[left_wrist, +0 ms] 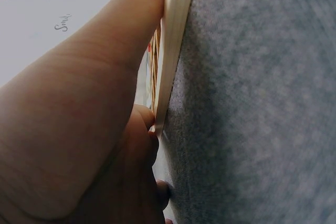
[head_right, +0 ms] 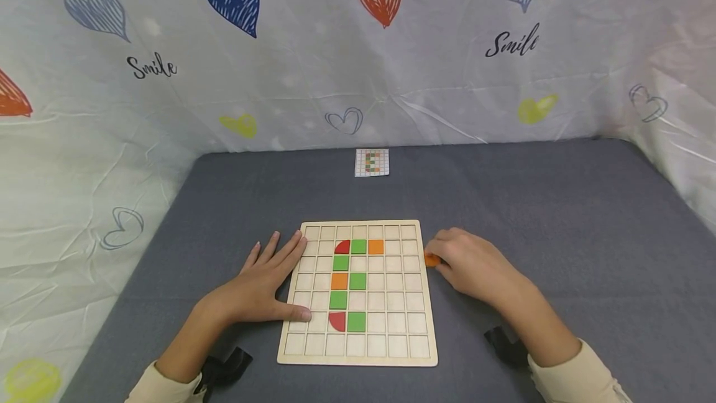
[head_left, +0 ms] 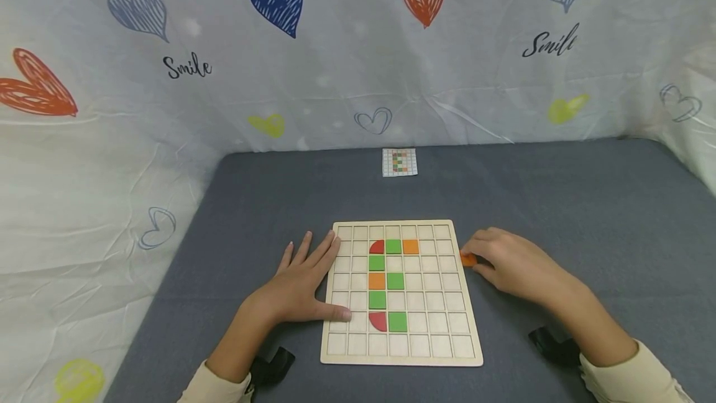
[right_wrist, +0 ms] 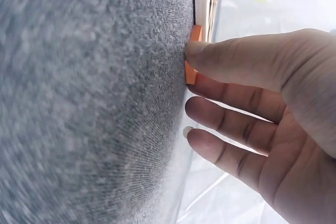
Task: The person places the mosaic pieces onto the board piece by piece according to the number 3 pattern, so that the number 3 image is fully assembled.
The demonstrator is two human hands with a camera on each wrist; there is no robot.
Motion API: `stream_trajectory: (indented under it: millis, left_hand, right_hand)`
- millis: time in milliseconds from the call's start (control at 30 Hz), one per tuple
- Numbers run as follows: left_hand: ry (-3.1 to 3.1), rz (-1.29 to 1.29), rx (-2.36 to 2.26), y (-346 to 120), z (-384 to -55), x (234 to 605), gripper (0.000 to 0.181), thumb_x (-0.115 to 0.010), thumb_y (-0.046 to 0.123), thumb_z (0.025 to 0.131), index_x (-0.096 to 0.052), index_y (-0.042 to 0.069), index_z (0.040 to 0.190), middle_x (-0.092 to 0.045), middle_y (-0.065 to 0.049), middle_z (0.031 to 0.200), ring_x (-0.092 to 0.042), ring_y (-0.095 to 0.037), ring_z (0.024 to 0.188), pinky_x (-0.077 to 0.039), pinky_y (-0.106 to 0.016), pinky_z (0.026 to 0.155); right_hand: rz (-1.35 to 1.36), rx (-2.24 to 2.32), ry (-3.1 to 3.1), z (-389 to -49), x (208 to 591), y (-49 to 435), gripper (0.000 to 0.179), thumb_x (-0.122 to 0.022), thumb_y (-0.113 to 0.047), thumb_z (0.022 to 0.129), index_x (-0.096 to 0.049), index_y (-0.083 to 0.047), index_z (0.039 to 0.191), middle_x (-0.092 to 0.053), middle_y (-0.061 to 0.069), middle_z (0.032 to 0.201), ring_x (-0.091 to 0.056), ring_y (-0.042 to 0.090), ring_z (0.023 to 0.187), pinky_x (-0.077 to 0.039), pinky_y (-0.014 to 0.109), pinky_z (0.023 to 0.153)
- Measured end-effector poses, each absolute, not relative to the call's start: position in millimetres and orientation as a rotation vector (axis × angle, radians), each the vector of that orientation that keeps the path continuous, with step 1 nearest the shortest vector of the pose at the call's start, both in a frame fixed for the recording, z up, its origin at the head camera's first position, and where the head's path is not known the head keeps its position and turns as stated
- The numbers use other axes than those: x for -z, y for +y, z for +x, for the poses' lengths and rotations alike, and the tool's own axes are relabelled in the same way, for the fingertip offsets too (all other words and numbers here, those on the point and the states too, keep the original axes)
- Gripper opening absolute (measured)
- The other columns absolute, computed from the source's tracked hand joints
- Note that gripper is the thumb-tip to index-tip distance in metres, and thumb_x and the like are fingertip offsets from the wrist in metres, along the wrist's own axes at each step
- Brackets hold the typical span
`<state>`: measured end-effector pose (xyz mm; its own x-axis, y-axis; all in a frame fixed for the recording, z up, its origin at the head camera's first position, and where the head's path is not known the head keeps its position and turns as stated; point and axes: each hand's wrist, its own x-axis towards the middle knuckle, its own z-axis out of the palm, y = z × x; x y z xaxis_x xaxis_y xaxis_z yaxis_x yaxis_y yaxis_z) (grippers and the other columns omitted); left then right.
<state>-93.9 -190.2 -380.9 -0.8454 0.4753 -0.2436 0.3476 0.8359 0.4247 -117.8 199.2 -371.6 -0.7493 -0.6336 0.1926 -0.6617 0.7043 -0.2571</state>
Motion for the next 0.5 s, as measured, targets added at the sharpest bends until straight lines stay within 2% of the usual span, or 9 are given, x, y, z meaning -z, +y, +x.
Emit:
stream_trajectory:
  millis: [500]
  left_hand:
    - [2.668, 0.640, -0.545, -191.3, -94.3, 382.2, 0.123, -0.071, 0.075, 0.076, -0.007, 0.017, 0.163, 0.000, -0.001, 0.168, 0.010, -0.037, 0.151, 0.007, -0.066, 0.113]
  right_hand:
    - [1.111, -0.501, -2.766, -117.0, 374.9, 192.0, 0.025, -0.086, -0.001, 0.077, -0.075, -0.011, 0.098, -0.067, -0.004, 0.094, -0.062, 0.015, 0.087, -0.054, 0.038, 0.073]
